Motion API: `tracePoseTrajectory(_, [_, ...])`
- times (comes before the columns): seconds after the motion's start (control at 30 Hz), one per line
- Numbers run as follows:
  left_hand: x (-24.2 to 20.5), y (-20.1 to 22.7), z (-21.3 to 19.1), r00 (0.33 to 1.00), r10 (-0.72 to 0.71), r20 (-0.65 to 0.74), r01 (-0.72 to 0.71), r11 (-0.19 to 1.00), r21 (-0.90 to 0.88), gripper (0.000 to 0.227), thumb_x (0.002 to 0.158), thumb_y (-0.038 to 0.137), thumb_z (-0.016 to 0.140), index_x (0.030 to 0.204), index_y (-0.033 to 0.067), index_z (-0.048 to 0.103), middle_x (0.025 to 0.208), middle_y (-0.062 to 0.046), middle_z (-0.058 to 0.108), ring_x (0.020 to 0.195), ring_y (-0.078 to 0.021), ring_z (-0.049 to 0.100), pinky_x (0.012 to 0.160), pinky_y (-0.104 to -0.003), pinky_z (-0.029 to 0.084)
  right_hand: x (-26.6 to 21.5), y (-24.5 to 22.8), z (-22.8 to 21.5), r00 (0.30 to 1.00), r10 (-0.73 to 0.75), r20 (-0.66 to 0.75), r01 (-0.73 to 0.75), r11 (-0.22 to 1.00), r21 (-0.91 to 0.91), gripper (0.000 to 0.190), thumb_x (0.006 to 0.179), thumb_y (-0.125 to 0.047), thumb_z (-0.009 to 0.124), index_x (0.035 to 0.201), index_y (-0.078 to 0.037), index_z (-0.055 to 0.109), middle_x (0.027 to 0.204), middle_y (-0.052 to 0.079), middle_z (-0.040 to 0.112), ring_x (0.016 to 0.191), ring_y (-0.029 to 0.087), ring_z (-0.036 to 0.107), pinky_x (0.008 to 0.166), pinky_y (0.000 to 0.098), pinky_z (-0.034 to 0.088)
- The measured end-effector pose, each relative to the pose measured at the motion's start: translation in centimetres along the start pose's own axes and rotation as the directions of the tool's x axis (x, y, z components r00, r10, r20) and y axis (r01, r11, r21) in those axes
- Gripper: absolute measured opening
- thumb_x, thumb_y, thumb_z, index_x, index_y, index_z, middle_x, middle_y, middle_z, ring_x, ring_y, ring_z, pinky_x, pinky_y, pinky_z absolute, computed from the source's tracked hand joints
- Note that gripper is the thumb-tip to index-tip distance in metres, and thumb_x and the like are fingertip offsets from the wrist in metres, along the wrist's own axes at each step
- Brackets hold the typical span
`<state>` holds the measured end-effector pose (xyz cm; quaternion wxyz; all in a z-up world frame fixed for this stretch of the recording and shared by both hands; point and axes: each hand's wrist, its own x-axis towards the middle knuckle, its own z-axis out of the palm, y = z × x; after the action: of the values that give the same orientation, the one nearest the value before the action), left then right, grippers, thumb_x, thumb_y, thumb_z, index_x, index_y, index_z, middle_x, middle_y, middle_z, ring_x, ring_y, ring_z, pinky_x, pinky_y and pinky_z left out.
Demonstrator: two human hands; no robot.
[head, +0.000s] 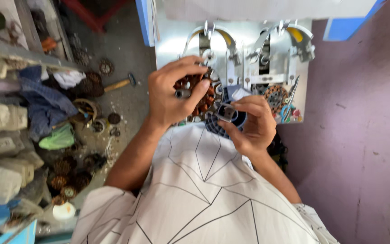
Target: The person uses scissors to trim white tape from a motor stator, then places the stator into a machine and secures it with metal clamps. The person handles the stator, tape, and clamps throughout the process.
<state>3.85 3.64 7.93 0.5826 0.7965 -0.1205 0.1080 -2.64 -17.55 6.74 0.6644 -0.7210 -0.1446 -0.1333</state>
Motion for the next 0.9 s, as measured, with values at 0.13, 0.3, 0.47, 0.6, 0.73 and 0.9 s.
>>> tracePoseTrajectory(0.13, [-0.7, -0.6, -1.0, 0.999, -0.039, -0.014, 0.039, 0.998, -0.044, 0.021, 0.086, 0.014, 0.079, 0.103, 0.0024, 0.077, 0.117, -0.015, 0.077, 0.110, -0.0265, 0.077, 0.097, -0.034, 0.059, 3.0, -1.1, -1.8, 0.983, 0.174, -0.065, -0.163, 0.976, 0.147, 0.055, 0.087, 0.004, 0.081, 0.135, 0.005, 0.054, 0.126, 0.007, 0.050, 0.114, 0.015, 0.057, 0.098, 0.0270, 0.055])
tracePoseTrajectory(0.3, [-2.5, -2.5, -1.5, 0.973, -0.229, -0.023, 0.224, 0.966, -0.129, 0.021, 0.081, 0.011, 0.080, 0.099, 0.0014, 0.078, 0.111, -0.014, 0.079, 0.104, -0.0220, 0.077, 0.093, -0.032, 0.058, 9.5, -1.7, -4.3, 0.998, 0.026, -0.056, -0.033, 0.989, -0.141, 0.038, 0.096, 0.005, 0.072, 0.132, 0.006, 0.060, 0.130, 0.007, 0.048, 0.119, 0.017, 0.062, 0.106, 0.0295, 0.055])
tracePoseTrajectory(0.47, [-3.6, -3.9, -1.7, 0.950, -0.312, -0.026, 0.304, 0.938, -0.168, 0.021, 0.078, 0.009, 0.080, 0.097, 0.0013, 0.079, 0.108, -0.013, 0.081, 0.102, -0.0219, 0.078, 0.092, -0.032, 0.059, 19.3, -1.4, -4.3, 0.967, -0.245, 0.068, 0.252, 0.882, -0.398, 0.024, 0.097, 0.009, 0.073, 0.118, 0.003, 0.063, 0.124, 0.014, 0.057, 0.115, 0.020, 0.061, 0.100, 0.0295, 0.052])
tracePoseTrajectory(0.6, [-3.5, -4.7, -1.5, 0.939, -0.343, -0.010, 0.334, 0.922, -0.194, 0.021, 0.077, 0.009, 0.081, 0.095, 0.0010, 0.079, 0.108, -0.015, 0.081, 0.101, -0.0244, 0.079, 0.091, -0.034, 0.060, 29.6, 0.2, -4.7, 0.900, -0.353, 0.254, 0.435, 0.728, -0.530, 0.020, 0.095, 0.009, 0.080, 0.107, 0.001, 0.065, 0.115, 0.013, 0.059, 0.103, 0.024, 0.066, 0.090, 0.0306, 0.056])
tracePoseTrajectory(0.73, [-3.0, -5.4, -1.6, 0.921, -0.388, 0.039, 0.387, 0.897, -0.216, 0.021, 0.076, 0.009, 0.082, 0.094, -0.0003, 0.079, 0.109, -0.017, 0.081, 0.103, -0.0265, 0.079, 0.091, -0.037, 0.060, 40.6, 3.8, -3.7, 0.911, -0.285, 0.299, 0.398, 0.802, -0.446, 0.021, 0.095, 0.003, 0.081, 0.108, 0.001, 0.064, 0.109, 0.012, 0.065, 0.102, 0.022, 0.071, 0.089, 0.0305, 0.060])
tracePoseTrajectory(0.9, [-2.1, -7.0, -2.2, 0.885, -0.460, 0.073, 0.464, 0.854, -0.234, 0.019, 0.075, 0.007, 0.081, 0.092, -0.0012, 0.078, 0.107, -0.016, 0.082, 0.100, -0.0262, 0.079, 0.090, -0.037, 0.060, 50.2, 8.5, -1.4, 0.968, 0.174, 0.179, -0.045, 0.826, -0.562, 0.029, 0.095, -0.029, 0.085, 0.109, -0.010, 0.069, 0.095, 0.002, 0.075, 0.085, 0.012, 0.072, 0.072, 0.0293, 0.055])
